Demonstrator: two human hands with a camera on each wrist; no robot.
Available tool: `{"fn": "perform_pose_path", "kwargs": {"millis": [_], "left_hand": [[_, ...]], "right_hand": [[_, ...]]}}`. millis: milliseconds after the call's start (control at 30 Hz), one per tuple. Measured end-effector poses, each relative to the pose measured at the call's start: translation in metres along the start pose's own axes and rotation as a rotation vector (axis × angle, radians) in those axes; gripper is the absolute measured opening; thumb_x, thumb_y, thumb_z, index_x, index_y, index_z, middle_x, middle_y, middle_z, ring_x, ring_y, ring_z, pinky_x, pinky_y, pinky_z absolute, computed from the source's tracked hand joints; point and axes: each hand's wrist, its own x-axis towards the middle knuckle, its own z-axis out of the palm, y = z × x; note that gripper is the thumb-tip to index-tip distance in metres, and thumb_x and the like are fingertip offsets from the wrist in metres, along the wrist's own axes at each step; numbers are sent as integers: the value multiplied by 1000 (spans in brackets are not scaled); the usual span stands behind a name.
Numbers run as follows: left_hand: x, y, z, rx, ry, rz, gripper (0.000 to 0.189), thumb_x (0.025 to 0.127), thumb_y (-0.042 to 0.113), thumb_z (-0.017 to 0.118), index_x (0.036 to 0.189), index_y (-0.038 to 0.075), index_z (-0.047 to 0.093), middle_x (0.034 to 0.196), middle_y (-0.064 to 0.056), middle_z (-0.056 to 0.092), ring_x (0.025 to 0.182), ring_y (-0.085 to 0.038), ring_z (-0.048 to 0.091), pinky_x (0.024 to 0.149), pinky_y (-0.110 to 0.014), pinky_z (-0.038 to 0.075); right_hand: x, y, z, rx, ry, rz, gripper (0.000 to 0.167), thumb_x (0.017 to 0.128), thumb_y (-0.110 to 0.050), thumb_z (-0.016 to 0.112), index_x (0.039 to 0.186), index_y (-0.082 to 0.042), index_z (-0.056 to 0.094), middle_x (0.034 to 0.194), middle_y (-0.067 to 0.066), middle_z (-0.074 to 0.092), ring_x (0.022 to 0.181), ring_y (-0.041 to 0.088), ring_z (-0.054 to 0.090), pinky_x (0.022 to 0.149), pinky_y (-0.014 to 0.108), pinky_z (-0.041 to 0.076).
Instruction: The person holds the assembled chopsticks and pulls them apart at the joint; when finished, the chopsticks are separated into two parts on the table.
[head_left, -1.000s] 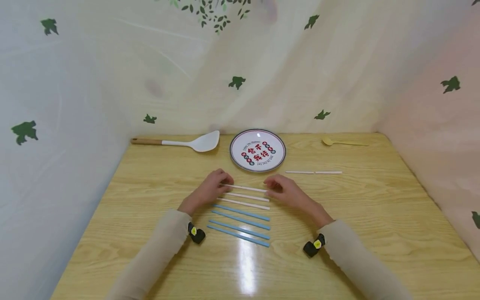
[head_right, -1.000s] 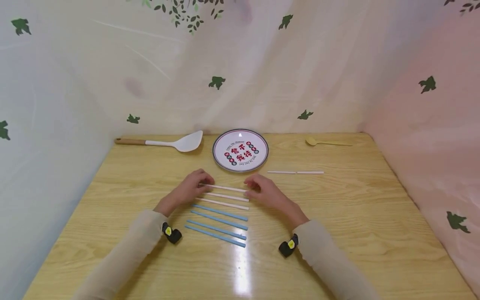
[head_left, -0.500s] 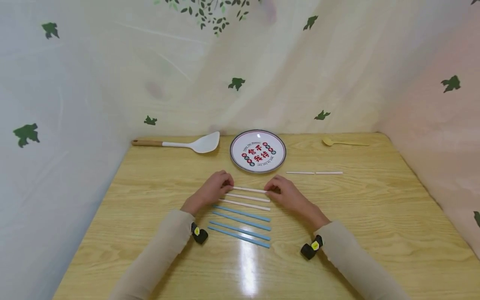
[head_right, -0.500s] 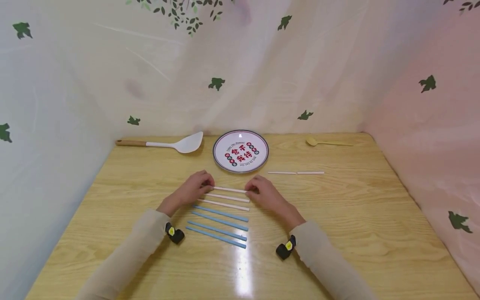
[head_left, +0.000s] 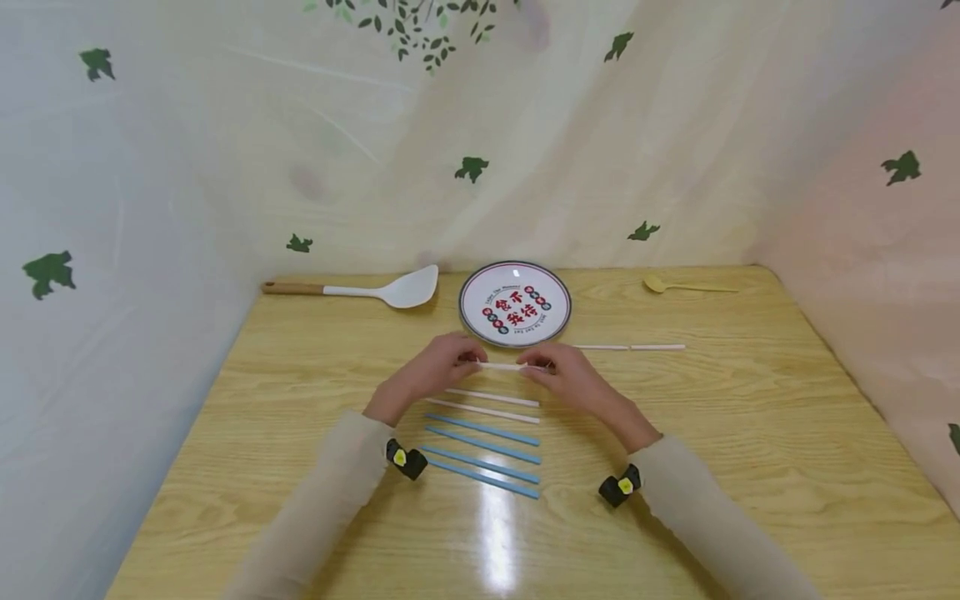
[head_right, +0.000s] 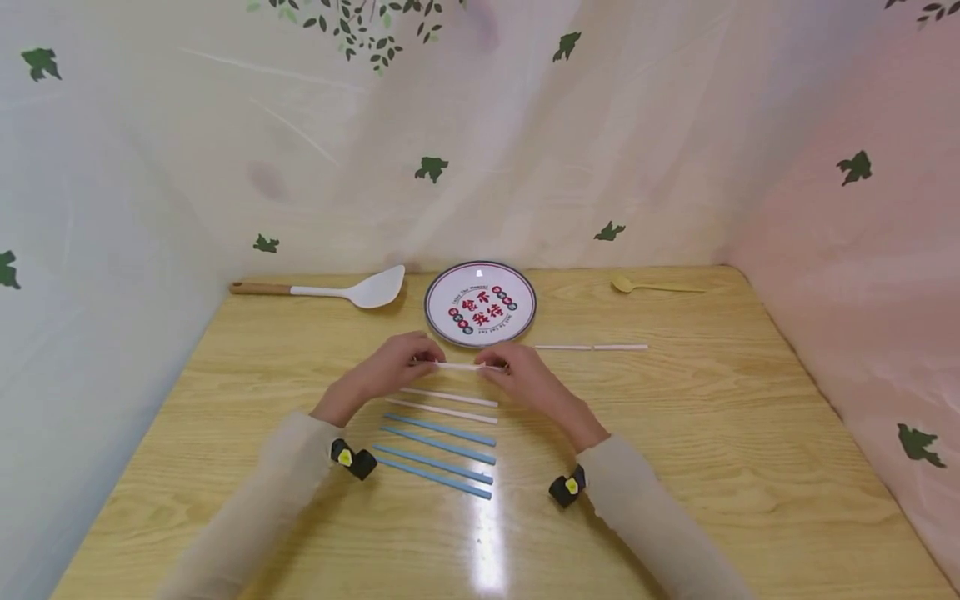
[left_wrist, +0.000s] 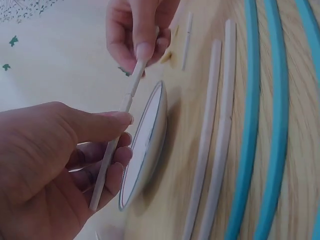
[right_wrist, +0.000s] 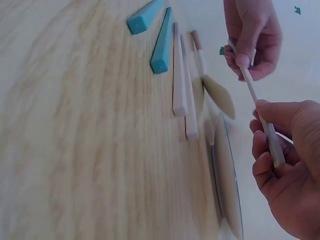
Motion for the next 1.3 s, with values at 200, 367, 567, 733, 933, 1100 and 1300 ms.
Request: {"fn": "perform_pose_path", "kwargs": {"millis": [200,367,567,733,933,1100,1300], "left_hand": [[8,11,1,5,-6,8,10,92,9,61,99,4,66,90,-5,64,83,-14,57,76,-26,49],[9,14,0,0,-5,-1,12,93,11,61,101,5,67,92,-4,63,84,-13,56,77,-26,48],[8,13,1,2,38,33,12,93,11,61,100,4,68,92,-5,63,84,-13,56,76,-25,49],[8,12,2,22,95,67,11,93,12,62,97,5,69,90,-4,62,82,-12,56,74,-24,49],[9,13,3,22,131,103,9,93,11,62,94,5,69,88,-4,60,80,-12,56,73,-24,49],[9,16,2,16,158,109,9,92,11,62,93,5,69,87,-4,60,79,-12,56,72,-23,49],[10,17,2,9,170,100,8,92,10,63,92,5,69,85,-3,59,77,-11,54,70,-23,48]], "right_hand": [[4,-7,1,-24,22,-77,13,92,-14,63,101,-8,70,90,2,63,79,11,56,71,27,51],[4,-10,-2,-34,29,-84,12,92,-13,63,100,-6,69,90,3,63,79,12,56,70,26,50],[4,-11,-4,-34,17,-56,11,93,-13,61,99,-8,68,90,2,63,80,12,55,71,27,50],[2,-13,-7,-34,19,-51,8,94,-12,60,98,-9,66,91,1,62,80,12,55,73,29,50],[-1,-15,-10,-58,40,-79,6,94,-12,59,97,-9,64,90,1,60,80,12,54,74,29,50],[-2,-13,-10,-66,73,-120,5,94,-11,59,96,-8,63,89,3,59,79,11,54,73,28,51],[-2,-13,-11,-62,99,-134,4,94,-9,59,95,-6,62,89,4,59,77,12,53,70,28,49]]}}
